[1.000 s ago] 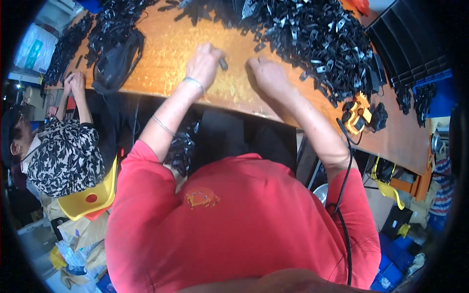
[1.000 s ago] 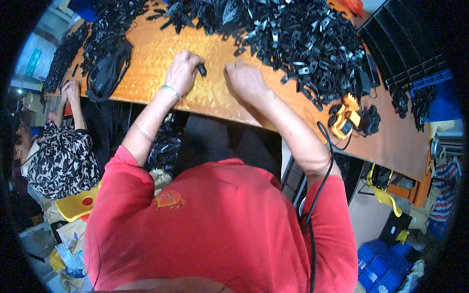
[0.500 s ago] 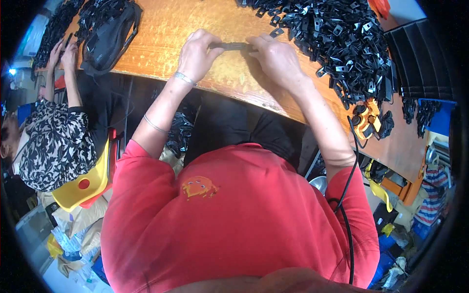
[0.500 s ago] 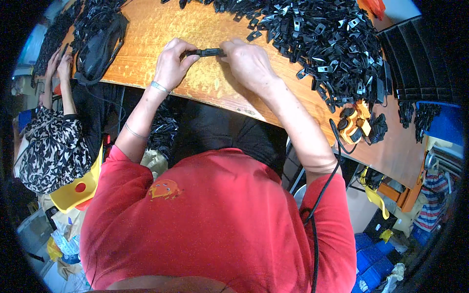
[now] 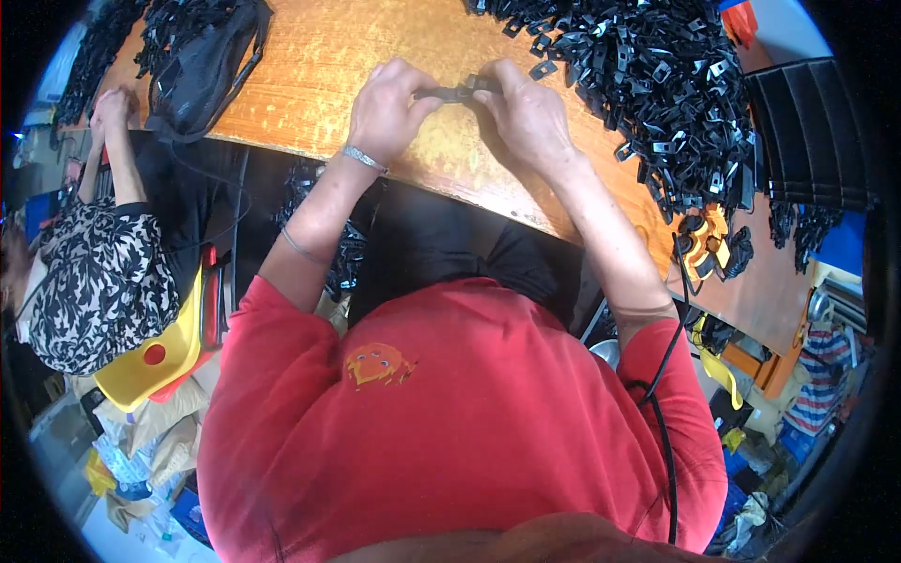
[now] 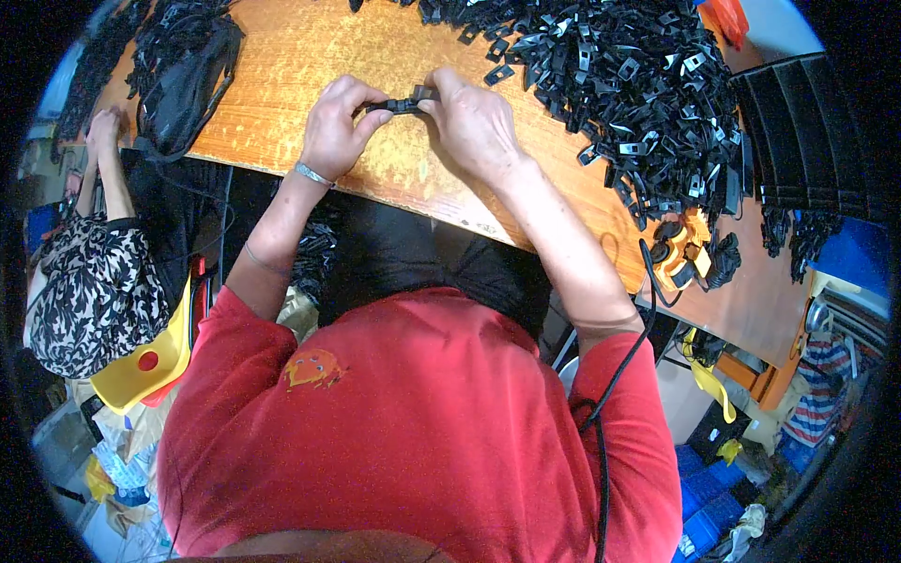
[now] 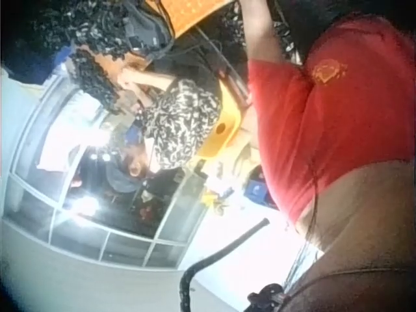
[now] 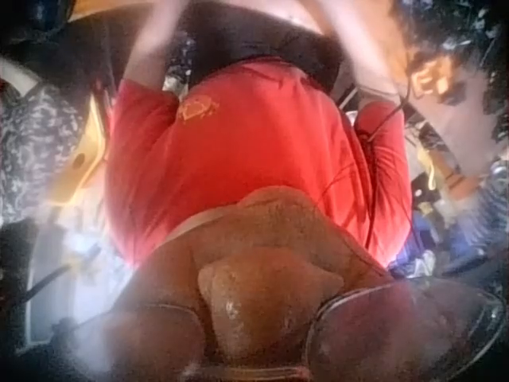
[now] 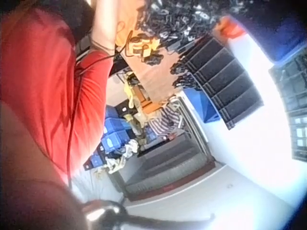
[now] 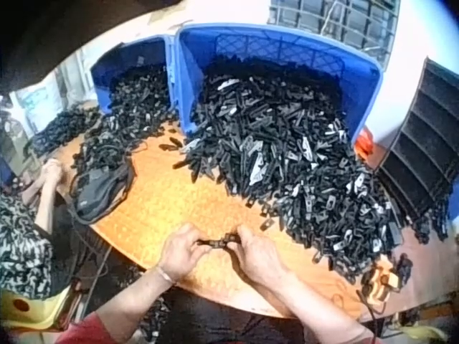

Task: The person assembles small black plastic components and buckles by hand at a table.

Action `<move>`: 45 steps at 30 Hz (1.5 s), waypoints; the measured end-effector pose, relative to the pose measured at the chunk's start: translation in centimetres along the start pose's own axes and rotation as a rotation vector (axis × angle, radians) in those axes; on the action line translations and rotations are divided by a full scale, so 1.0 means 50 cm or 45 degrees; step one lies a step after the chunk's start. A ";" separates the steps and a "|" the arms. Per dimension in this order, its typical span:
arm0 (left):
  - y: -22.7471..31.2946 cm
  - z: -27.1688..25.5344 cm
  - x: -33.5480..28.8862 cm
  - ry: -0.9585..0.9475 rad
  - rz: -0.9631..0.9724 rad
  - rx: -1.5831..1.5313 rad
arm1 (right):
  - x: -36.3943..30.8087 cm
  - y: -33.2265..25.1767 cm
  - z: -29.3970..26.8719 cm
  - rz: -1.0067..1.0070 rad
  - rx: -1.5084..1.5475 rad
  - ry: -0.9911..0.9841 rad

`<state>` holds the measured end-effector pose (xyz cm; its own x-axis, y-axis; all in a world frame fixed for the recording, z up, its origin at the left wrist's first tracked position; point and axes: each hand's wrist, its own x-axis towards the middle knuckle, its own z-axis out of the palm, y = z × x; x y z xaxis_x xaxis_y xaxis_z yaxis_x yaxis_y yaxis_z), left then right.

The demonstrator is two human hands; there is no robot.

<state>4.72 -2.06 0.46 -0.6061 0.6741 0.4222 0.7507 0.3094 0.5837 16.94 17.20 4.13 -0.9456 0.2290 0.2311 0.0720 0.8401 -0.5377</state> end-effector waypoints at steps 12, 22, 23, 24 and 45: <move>-0.004 0.014 0.018 0.022 0.135 -0.111 | 0.027 0.059 0.024 -0.439 0.140 0.126; -0.021 -0.193 -0.001 -0.700 -0.150 0.072 | 0.006 0.027 -0.001 -0.408 0.137 -0.098; -0.030 -0.242 -0.008 -0.844 -0.267 0.110 | -0.001 0.033 -0.018 -0.409 0.177 -0.013; -0.046 -0.271 -0.014 -0.813 -0.476 -0.155 | -0.001 0.041 -0.036 -0.351 0.089 0.075; 0.094 0.233 0.565 -0.286 0.625 0.492 | 0.012 0.155 -0.024 -0.133 -0.238 0.429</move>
<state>-5.78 26.26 7.05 -0.1318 0.9086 0.3963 0.9913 0.1211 0.0521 17.31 24.44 1.10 -0.7959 0.2604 0.5466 0.0670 0.9351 -0.3480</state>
